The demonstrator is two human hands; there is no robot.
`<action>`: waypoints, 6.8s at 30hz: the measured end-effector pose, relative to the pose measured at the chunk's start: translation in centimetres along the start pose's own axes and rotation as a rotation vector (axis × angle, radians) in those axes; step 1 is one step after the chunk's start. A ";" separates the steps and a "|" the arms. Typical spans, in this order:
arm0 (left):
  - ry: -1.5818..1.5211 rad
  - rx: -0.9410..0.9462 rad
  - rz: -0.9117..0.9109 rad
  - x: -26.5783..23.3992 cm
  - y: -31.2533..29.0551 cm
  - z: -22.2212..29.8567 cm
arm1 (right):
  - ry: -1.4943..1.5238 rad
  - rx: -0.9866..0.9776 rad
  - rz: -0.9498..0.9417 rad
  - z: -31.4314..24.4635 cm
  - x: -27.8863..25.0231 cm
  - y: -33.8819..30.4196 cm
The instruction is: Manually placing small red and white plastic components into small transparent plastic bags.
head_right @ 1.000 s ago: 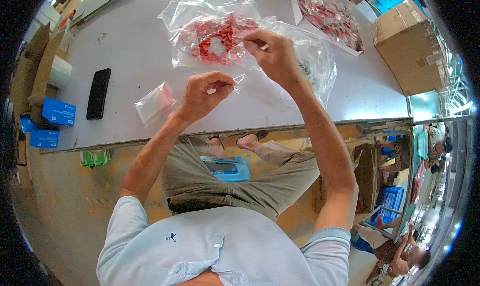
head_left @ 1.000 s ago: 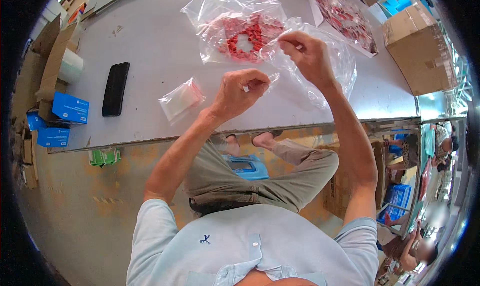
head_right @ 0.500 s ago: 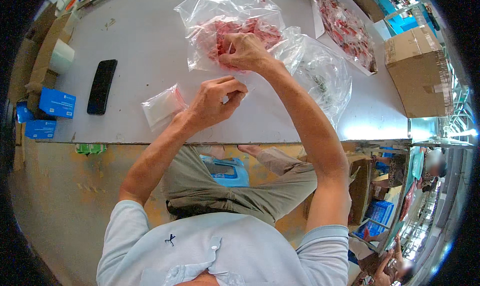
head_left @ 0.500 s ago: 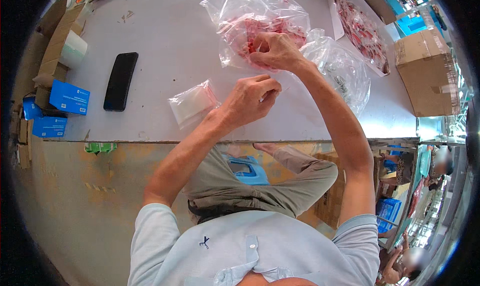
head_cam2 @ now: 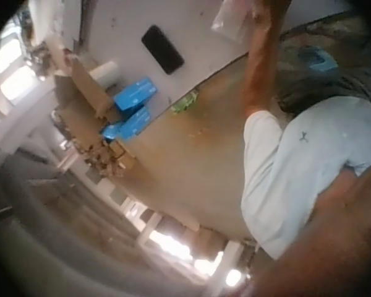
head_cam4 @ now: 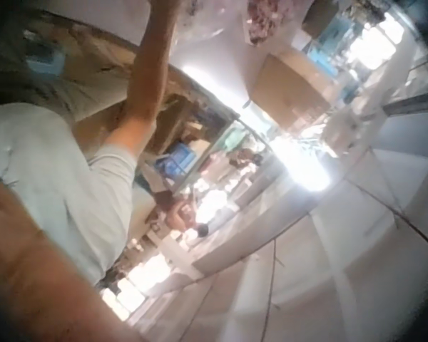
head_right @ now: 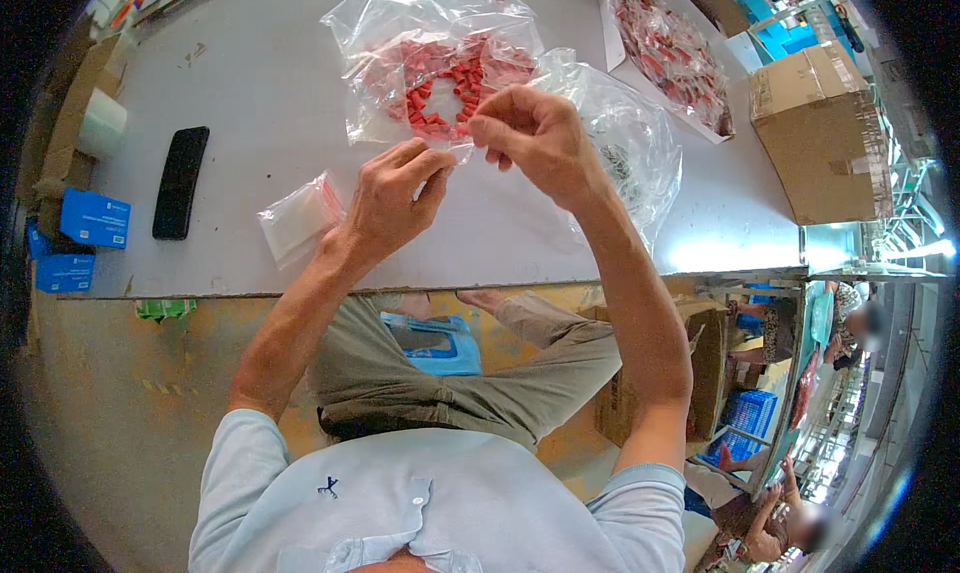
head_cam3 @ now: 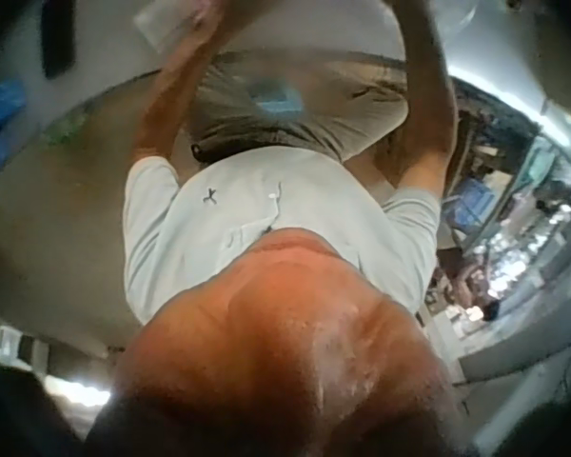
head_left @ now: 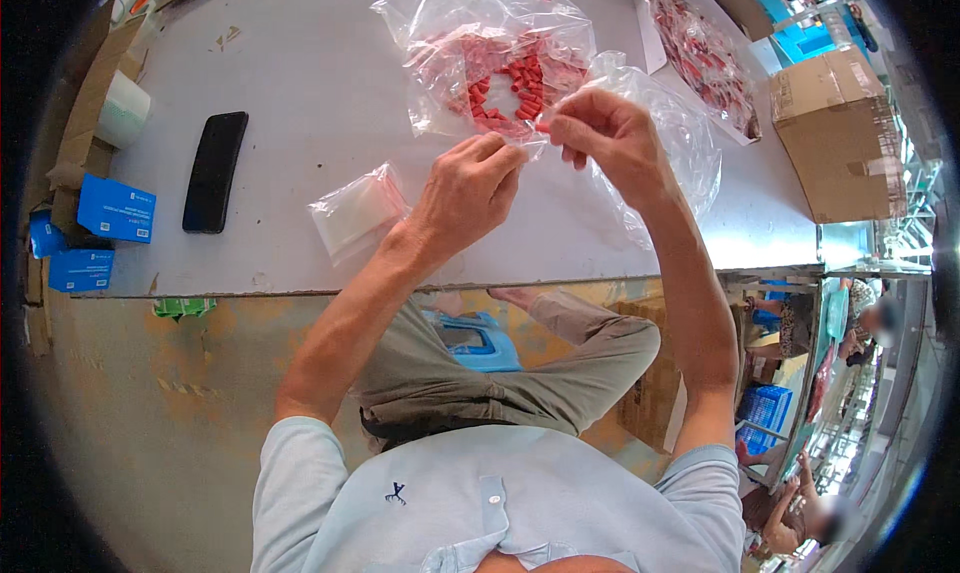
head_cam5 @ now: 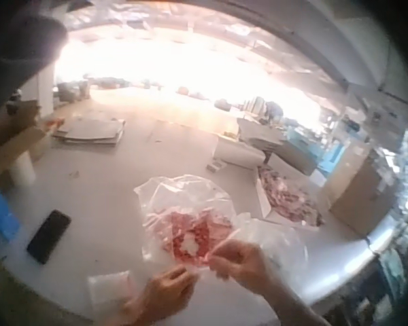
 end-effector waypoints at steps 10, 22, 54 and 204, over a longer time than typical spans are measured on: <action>0.000 0.012 -0.009 0.3 -0.1 0.4 | -0.278 -0.043 0.045 2.7 1.5 0.0; -0.087 -0.046 -0.016 0.2 -0.1 -0.6 | -0.863 -0.243 0.074 0.2 0.2 8.3; -0.121 -0.059 0.003 0.0 0.2 0.0 | -0.382 -0.089 0.097 0.7 -0.2 -1.2; -1.125 -0.510 -0.201 3.2 -1.0 -2.1 | 0.160 0.111 -0.045 2.9 -2.9 -7.8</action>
Point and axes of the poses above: each hand's wrist, its own y-axis towards the middle knuckle, its own x-axis out of the palm, z = x × y, the point moved 8 cm from there along y, towards the middle knuckle, and after that the axes turned 9 degrees about -z, right-handed, at the moved point
